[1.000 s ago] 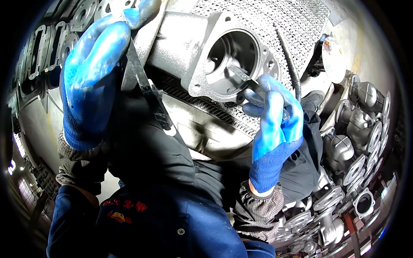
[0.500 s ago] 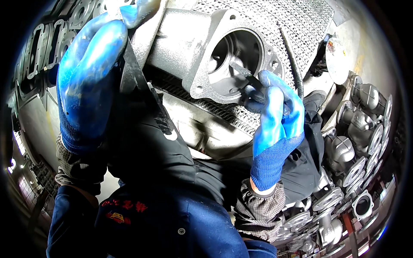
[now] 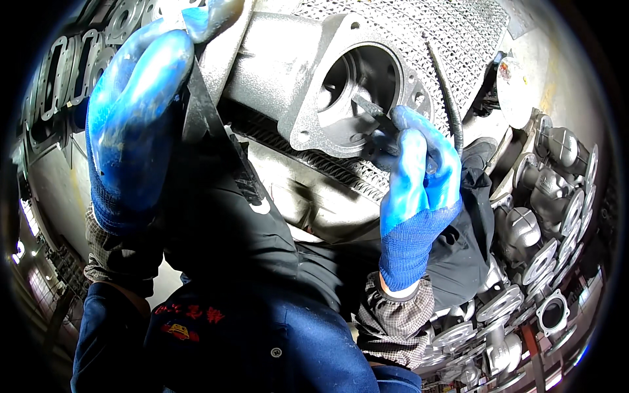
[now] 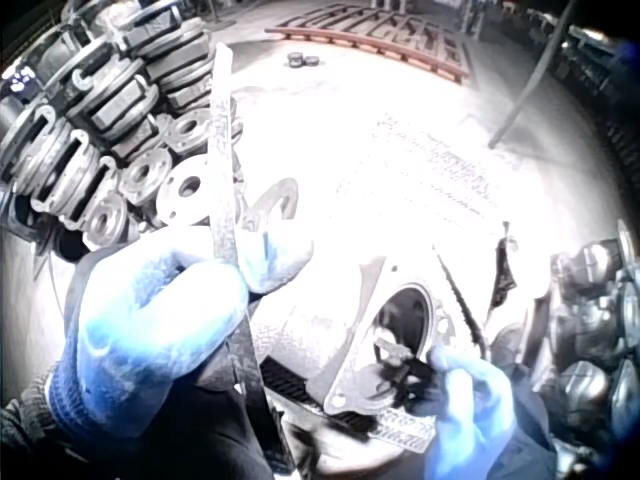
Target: The person uses a file to smooth the interior surface of a metal casting and then picks up another metal casting from a pile.
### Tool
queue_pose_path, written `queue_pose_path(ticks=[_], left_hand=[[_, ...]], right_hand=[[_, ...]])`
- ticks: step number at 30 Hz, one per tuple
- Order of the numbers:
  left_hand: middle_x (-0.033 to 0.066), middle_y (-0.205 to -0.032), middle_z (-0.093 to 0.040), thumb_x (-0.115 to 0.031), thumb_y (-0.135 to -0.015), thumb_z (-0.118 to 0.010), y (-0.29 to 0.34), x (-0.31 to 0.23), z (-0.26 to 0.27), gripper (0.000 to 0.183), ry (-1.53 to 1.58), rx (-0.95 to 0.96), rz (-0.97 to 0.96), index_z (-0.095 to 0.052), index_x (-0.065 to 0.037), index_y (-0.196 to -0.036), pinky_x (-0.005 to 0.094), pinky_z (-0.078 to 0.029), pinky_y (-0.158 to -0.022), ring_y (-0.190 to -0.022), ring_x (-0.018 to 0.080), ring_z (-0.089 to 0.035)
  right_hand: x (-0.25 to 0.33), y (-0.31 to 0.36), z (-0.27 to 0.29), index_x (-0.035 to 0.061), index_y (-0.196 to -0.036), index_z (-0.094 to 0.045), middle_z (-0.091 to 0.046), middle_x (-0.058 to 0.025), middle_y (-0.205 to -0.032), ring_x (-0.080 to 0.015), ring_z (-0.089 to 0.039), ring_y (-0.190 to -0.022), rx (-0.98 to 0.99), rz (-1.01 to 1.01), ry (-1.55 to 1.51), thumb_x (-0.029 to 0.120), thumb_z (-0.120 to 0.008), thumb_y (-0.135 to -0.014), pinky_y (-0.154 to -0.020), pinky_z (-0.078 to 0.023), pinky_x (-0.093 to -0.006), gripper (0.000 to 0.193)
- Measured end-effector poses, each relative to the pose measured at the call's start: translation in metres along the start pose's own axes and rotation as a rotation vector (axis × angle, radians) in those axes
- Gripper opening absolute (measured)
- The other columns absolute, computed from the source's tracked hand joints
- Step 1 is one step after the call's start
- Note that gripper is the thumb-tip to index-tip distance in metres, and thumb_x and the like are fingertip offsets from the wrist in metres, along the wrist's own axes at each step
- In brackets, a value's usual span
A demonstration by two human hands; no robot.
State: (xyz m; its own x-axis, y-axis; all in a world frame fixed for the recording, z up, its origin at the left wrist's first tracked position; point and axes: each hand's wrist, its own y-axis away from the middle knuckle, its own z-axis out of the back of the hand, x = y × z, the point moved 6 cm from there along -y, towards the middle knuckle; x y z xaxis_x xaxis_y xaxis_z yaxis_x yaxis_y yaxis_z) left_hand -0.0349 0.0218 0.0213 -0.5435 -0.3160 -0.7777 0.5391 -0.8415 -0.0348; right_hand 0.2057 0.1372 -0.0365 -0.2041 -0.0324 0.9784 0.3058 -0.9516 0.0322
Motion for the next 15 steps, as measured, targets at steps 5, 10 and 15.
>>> queue_pose_path(ticks=[5, 10, 15], left_hand=[[0.0159, -0.114, -0.06, -0.045, -0.095, -0.046, -0.0002, -0.0012, 0.0002, 0.057, -0.104, -0.003, -0.04, -0.052, 0.002, -0.127, 0.0287, -0.047, -0.091, -0.106, 0.021, -0.06], [0.0174, -0.115, -0.06, -0.045, -0.096, -0.045, -0.0007, -0.0006, -0.0004, 0.057, -0.109, 0.007, -0.069, -0.051, 0.003, -0.127, 0.0291, -0.049, -0.089, -0.106, 0.0227, -0.061], [0.0172, -0.115, -0.059, -0.052, -0.094, -0.045, -0.0011, -0.0042, 0.0012, 0.065, -0.227, -0.013, -0.108, -0.05, 0.003, -0.128, 0.0294, -0.048, -0.09, -0.106, 0.0225, -0.06]], right_hand=[[0.0042, 0.0017, -0.0002, -0.0072, -0.109, -0.058, -0.065, -0.0184, -0.11, -0.0212, -0.063, -0.102, 0.014, 0.021, 0.132, 0.015, -0.052, -0.096, -0.089, -0.05, -0.0311, 0.026], [0.0042, 0.0025, -0.001, -0.007, -0.11, -0.057, -0.065, -0.0181, -0.111, -0.0191, -0.064, -0.098, 0.013, -0.012, 0.146, 0.016, -0.052, -0.096, -0.073, -0.055, -0.0246, 0.027], [0.0063, 0.0018, -0.0012, -0.0066, -0.112, -0.058, -0.064, -0.0183, -0.111, -0.0178, -0.065, -0.092, 0.033, 0.007, 0.158, 0.017, -0.052, -0.096, -0.067, -0.057, -0.0258, 0.029]])
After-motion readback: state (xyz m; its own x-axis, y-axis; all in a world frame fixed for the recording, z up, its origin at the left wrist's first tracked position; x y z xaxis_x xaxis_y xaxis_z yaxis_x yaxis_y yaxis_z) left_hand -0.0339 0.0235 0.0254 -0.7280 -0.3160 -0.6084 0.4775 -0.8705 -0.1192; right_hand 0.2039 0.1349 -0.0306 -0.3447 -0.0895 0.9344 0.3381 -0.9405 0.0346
